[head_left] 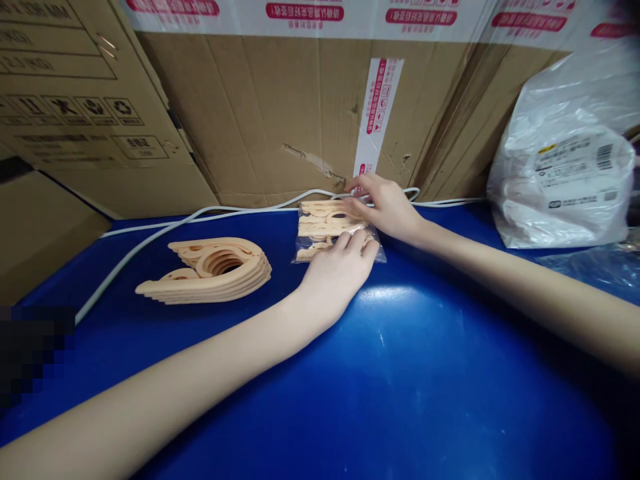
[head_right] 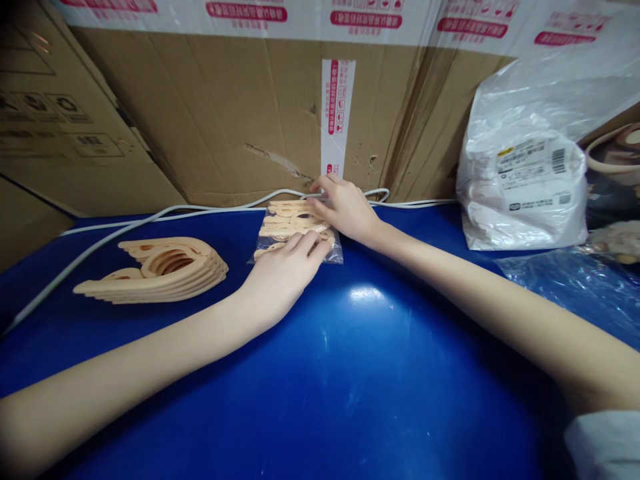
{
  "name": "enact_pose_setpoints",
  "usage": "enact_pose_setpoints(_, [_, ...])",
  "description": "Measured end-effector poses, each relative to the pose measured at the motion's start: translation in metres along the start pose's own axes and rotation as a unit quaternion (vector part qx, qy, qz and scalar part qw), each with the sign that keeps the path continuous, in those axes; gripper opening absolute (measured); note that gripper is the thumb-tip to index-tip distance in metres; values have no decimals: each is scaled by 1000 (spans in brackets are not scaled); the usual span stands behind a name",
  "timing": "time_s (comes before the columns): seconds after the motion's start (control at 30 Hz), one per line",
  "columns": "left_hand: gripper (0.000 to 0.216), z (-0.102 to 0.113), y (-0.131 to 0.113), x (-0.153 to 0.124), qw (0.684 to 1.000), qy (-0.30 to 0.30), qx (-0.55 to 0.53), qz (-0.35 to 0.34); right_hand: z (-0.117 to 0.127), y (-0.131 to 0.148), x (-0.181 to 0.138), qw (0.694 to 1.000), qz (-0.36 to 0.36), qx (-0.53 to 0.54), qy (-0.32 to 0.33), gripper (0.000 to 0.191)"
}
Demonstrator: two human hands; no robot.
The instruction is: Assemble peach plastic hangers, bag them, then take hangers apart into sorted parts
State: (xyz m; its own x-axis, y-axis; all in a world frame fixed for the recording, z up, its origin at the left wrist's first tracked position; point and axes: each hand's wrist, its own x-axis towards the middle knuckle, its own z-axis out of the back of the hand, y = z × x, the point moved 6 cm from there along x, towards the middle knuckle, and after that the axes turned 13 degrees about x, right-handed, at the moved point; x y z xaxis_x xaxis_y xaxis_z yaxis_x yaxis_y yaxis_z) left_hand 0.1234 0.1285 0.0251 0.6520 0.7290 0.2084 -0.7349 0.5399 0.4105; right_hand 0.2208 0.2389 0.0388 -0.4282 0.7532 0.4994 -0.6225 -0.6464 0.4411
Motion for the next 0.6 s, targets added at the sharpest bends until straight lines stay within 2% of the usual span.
enact_pose_setpoints(0.17, [46,0,5,7,1000,16,-6,5,20,8,-12,996,90,-11,8,36])
enact_pose_setpoints(0.33, [46,5,3,1,1000,21,-17,-6,47,14,-41,991,104,-77,44,33])
enact_pose_setpoints(0.47, [47,5,-7,-14,1000,10,-20,-4,79,6,-68,982,53,-156,92,37])
enact_pose_setpoints(0.53, [48,3,-12,-24,1000,6,-21,-13,99,-6,-85,970,3,-208,122,40])
enact_pose_setpoints(0.6, [50,3,-16,-35,999,3,-23,-25,123,-25,-108,943,-90,-281,152,40])
